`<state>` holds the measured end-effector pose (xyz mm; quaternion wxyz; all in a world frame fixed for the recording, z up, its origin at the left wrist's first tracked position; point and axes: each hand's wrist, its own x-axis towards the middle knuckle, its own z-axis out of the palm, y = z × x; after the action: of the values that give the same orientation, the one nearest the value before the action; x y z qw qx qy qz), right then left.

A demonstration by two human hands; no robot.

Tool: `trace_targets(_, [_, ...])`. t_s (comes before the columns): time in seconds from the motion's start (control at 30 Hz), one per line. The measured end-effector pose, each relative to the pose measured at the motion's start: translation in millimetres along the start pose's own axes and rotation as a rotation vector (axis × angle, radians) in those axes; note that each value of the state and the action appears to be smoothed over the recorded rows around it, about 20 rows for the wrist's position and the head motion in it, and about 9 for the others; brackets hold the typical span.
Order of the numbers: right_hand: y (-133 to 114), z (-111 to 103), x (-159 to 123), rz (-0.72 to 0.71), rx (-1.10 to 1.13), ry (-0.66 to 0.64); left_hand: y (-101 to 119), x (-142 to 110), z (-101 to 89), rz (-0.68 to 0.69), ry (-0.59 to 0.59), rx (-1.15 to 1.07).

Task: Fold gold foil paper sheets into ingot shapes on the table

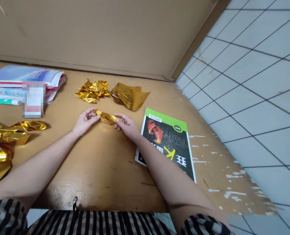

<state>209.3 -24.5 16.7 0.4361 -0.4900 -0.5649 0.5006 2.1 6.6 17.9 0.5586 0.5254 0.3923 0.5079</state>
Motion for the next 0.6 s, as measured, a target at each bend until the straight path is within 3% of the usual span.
trace_targets(0.6, [-1.7,-5.5,0.5,0.016,-0.063,-0.025,-5.1,3.7,-1.9,-0.016,-0.001,-0.049])
